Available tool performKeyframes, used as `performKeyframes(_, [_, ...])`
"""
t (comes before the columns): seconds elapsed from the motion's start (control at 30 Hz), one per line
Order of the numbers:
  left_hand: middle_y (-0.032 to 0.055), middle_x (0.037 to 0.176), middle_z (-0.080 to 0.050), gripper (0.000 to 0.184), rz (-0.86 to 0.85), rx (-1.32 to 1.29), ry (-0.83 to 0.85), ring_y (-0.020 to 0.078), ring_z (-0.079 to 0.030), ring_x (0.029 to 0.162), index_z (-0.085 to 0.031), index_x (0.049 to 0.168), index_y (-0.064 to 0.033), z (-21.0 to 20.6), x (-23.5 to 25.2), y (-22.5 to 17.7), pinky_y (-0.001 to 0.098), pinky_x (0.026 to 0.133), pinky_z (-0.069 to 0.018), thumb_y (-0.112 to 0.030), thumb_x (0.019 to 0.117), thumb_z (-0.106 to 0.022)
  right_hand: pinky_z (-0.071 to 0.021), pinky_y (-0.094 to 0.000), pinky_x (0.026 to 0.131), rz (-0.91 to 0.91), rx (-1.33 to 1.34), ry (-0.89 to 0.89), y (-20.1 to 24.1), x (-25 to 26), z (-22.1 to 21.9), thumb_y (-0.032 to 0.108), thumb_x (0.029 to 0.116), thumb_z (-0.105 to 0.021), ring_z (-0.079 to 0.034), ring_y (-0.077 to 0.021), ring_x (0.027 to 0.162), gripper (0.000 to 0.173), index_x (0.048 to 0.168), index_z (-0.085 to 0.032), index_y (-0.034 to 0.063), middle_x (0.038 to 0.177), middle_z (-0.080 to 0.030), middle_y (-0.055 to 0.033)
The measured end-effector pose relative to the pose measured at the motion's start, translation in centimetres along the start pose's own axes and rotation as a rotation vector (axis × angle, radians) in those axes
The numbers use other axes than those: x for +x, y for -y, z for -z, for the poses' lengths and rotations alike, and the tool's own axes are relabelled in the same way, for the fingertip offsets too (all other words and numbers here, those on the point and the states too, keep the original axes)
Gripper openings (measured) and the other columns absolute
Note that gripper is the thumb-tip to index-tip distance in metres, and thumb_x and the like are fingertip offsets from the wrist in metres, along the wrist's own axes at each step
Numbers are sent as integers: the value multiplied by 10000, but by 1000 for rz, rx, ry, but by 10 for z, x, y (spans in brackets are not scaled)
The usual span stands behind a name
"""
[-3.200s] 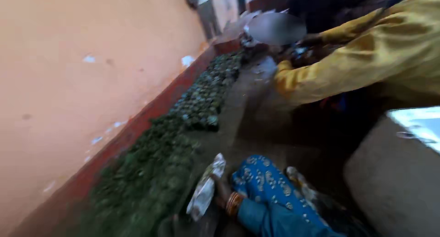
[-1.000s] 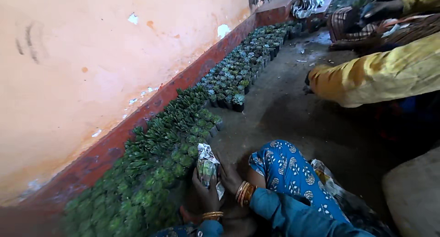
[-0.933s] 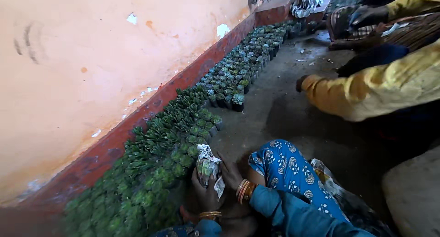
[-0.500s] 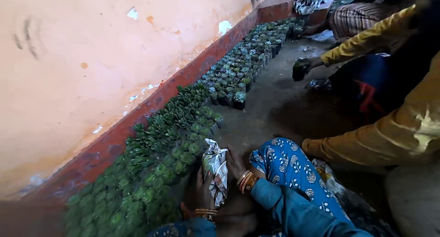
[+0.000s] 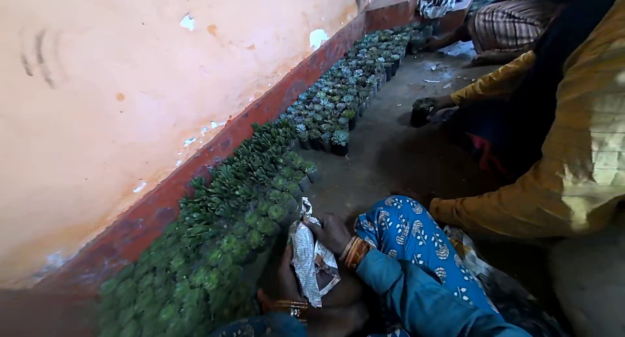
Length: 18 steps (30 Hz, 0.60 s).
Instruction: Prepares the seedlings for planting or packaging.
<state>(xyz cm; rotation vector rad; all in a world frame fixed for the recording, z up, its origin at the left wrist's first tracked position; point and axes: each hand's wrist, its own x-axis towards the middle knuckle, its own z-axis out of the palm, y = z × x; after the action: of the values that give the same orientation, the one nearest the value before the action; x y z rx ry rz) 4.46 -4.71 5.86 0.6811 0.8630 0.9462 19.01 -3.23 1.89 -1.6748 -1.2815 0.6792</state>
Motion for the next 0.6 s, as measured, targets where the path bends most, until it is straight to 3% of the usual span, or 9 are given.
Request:
performKeyframes(0.07, [60, 870, -667, 424, 153, 66, -186, 102, -660, 746, -613, 1167, -86, -18, -3, -12, 271, 675, -564, -296, 1127, -247, -542, -536, 889, 18, 21, -114, -2, -4, -5, 315, 1053, -524, -708, -328, 929, 387, 1058, -744, -3, 935, -728, -182])
performKeyframes(0.13, [156, 1054, -705, 459, 38, -66, 328, 174, -711, 942, -541, 1313, 32, 38, 23, 10, 339, 814, -602, -262, 1122, -245, -564, -486, 820, -79, 135, -224, 1, -5, -6, 297, 1067, -505, -702, -276, 826, 396, 988, -747, -6, 850, -713, -153])
performKeyframes(0.17, [161, 1089, -702, 452, 12, -66, 409, 175, -709, 979, -522, 1333, 45, 43, 26, 12, 338, 844, -600, -248, 1119, -252, -568, -446, 745, -155, 225, -265, 3, -3, -7, 302, 1079, -492, -673, -237, 730, 410, 946, -727, -7, 781, -679, -133])
performKeyframes(0.2, [94, 948, -697, 394, 67, 41, 97, 123, -691, 837, -592, 1217, -22, 7, 4, -2, 285, 758, -581, -239, 1119, -279, -555, -428, 702, -232, 333, -298, 5, -2, -8, 312, 1089, -482, -643, -221, 681, 429, 929, -709, -15, 749, -651, -129])
performKeyframes(0.27, [60, 943, -665, 358, 17, 243, -157, 61, -648, 799, -567, 1235, -10, -33, -19, -12, 216, 736, -546, -184, 1125, -273, -527, -441, 750, -405, 564, -304, 7, 2, -9, 366, 1099, -454, -623, -238, 757, 465, 1007, -684, -28, 833, -641, -163])
performKeyframes(0.37, [83, 995, -671, 356, -50, 319, -139, 53, -652, 840, -534, 1277, 36, -36, -23, -13, 207, 752, -544, -165, 1124, -283, -516, -453, 812, -442, 632, -299, 5, 5, -10, 371, 1104, -435, -619, -254, 834, 467, 1087, -669, -33, 919, -643, -189])
performKeyframes(0.5, [74, 964, -704, 372, -9, 155, -17, 97, -696, 839, -583, 1234, -28, 0, 3, 0, 261, 744, -586, -221, 1123, -285, -524, -406, 651, -173, 444, -332, -7, 14, -13, 306, 1110, -427, -592, -201, 639, 451, 904, -656, -23, 711, -593, -117])
performKeyframes(0.53, [108, 1059, -714, 401, -49, 105, 129, 124, -711, 934, -557, 1307, 5, 23, 16, 7, 286, 815, -599, -220, 1122, -282, -527, -424, 671, -186, 454, -314, -6, 16, -12, 313, 1115, -406, -600, -221, 663, 466, 922, -653, -32, 732, -597, -133])
performKeyframes(0.6, [78, 1066, -665, 376, -54, 223, 11, 54, -645, 921, -531, 1316, 18, 3, 1, -5, 207, 835, -536, -166, 1127, -262, -522, -425, 730, -288, 576, -227, 0, 15, -11, 369, 1123, -348, -603, -229, 753, 511, 1032, -638, -41, 832, -607, -156])
